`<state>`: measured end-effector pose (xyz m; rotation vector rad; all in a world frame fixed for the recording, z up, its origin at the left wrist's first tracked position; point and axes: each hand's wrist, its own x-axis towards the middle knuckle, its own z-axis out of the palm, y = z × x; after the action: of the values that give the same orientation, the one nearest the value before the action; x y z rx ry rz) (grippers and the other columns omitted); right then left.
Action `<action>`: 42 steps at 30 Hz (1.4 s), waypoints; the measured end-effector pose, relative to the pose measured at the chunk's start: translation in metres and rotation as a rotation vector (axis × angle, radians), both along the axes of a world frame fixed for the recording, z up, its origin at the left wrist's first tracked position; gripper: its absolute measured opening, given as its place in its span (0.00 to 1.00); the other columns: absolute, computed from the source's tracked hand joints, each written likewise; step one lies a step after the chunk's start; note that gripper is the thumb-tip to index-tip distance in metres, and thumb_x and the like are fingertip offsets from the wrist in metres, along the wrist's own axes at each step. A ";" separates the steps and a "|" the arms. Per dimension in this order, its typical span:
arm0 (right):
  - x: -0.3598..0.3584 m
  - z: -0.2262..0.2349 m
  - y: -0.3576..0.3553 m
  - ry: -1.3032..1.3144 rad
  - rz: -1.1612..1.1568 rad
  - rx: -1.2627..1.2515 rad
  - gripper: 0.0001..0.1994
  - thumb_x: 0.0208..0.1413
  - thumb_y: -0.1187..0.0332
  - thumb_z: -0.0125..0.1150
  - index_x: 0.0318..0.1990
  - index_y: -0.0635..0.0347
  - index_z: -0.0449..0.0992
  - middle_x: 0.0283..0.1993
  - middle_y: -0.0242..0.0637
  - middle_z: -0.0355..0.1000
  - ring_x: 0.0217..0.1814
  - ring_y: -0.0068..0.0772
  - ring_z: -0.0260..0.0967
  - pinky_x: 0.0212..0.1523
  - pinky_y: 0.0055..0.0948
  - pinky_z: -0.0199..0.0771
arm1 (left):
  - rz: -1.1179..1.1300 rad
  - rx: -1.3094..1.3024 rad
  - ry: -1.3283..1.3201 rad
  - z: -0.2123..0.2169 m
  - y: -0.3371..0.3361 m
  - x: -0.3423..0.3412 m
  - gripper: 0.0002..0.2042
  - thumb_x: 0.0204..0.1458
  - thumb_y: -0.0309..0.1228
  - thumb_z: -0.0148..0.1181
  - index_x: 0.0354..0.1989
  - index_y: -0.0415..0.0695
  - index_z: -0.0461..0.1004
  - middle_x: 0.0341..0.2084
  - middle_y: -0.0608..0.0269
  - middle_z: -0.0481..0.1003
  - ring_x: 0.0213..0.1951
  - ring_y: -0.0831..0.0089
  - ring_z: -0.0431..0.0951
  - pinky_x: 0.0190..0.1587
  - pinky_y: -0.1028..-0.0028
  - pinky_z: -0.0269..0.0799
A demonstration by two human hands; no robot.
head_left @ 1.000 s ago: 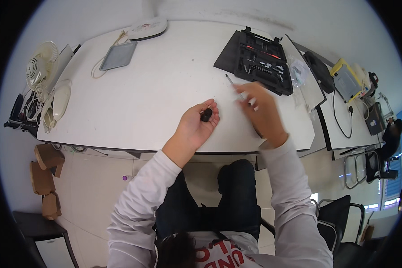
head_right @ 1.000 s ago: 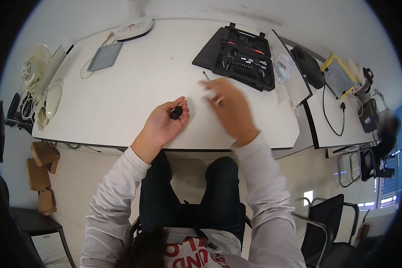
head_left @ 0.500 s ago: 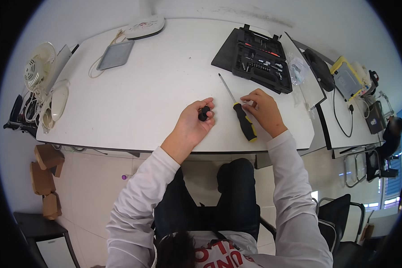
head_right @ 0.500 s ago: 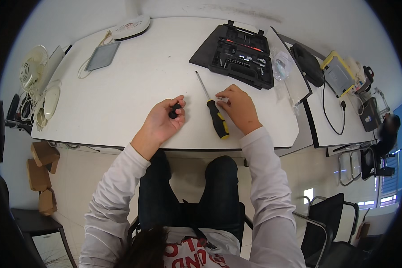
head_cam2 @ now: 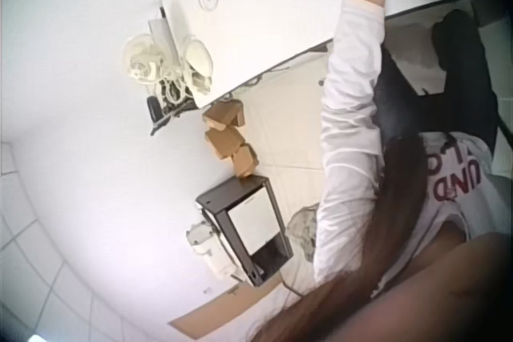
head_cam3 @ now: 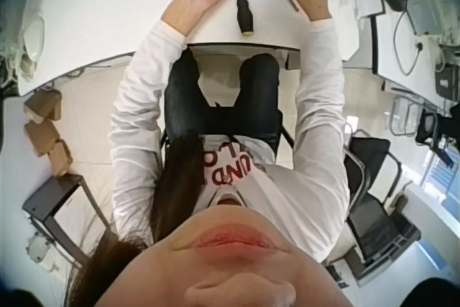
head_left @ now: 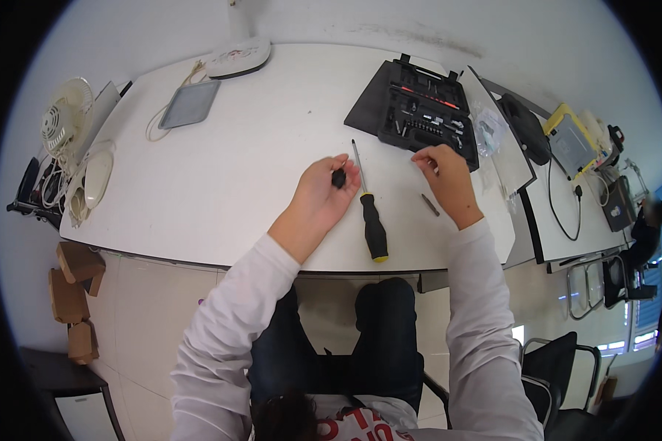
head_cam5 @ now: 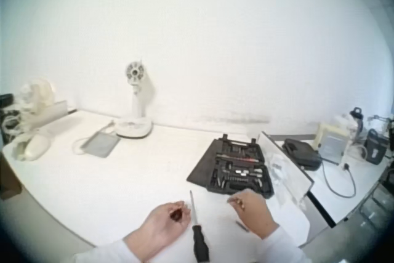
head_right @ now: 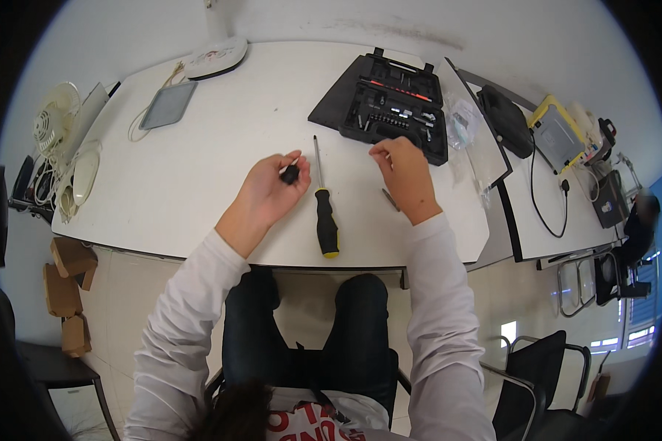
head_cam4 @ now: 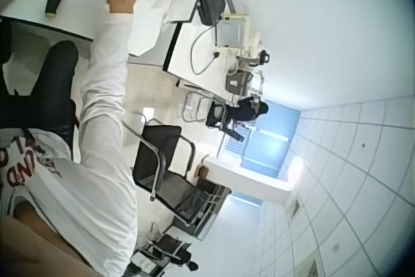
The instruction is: The person disassembles a yellow portable fan by removing its cover and placing it on the table. Then, using a screwdriver, the person removes screws from a white desk fan and detaches its front grille and base components.
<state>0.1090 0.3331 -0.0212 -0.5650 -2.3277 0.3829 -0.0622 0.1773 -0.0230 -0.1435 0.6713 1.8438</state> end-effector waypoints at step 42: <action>0.029 0.101 -0.064 0.533 0.342 0.186 0.29 0.52 0.63 0.62 0.60 0.68 0.63 0.49 0.45 0.72 0.43 0.26 0.69 0.46 0.25 0.65 | 0.321 0.168 1.975 0.094 -0.098 0.007 0.11 0.54 0.22 0.52 0.45 0.34 0.71 0.39 0.53 0.75 0.36 0.69 0.77 0.43 0.69 0.72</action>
<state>0.1382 0.2686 0.0794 0.0356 -1.9053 0.4096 -0.0550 0.0795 0.0713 1.9842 1.7694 1.8178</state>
